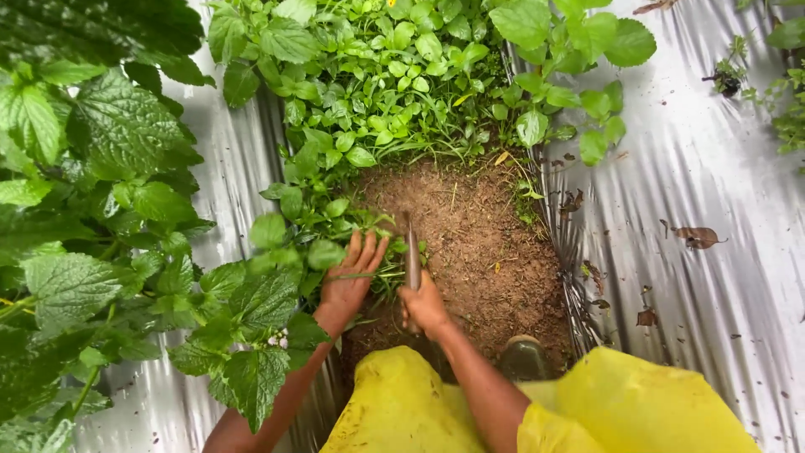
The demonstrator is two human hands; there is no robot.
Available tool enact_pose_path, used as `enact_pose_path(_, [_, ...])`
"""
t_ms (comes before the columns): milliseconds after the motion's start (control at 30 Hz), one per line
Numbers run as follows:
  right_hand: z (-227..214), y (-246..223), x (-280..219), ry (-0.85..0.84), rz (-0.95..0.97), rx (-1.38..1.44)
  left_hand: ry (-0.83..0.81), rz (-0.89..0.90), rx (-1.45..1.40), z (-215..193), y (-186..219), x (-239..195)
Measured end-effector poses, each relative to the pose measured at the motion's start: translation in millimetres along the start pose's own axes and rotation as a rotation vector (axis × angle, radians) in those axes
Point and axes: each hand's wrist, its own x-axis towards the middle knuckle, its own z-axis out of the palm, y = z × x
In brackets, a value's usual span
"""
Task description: The person uses a hoe to loosen soil and uproot weeds from a garden bed. They gather the removed weeds by hand and toss them aside, repeating the process along the row of plants.
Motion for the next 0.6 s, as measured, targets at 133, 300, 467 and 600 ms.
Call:
enact_pose_path(133, [-17,35,-10,-0.004,0.048,-0.011,-0.095,-0.085,-0.095,37,19,12])
enact_pose_path(300, [-37,-12,-29,0.035,0.016,-0.007,-0.074,-0.073,-0.014,150,70,-8])
enact_pose_path(467, [-23,-44,-13,0.215,-0.047,0.099,-0.034,-0.017,0.054,93,58,-27])
enact_pose_path(600, [-11,-71,1,0.32,-0.087,0.189,-0.029,-0.085,0.066,119,75,-35])
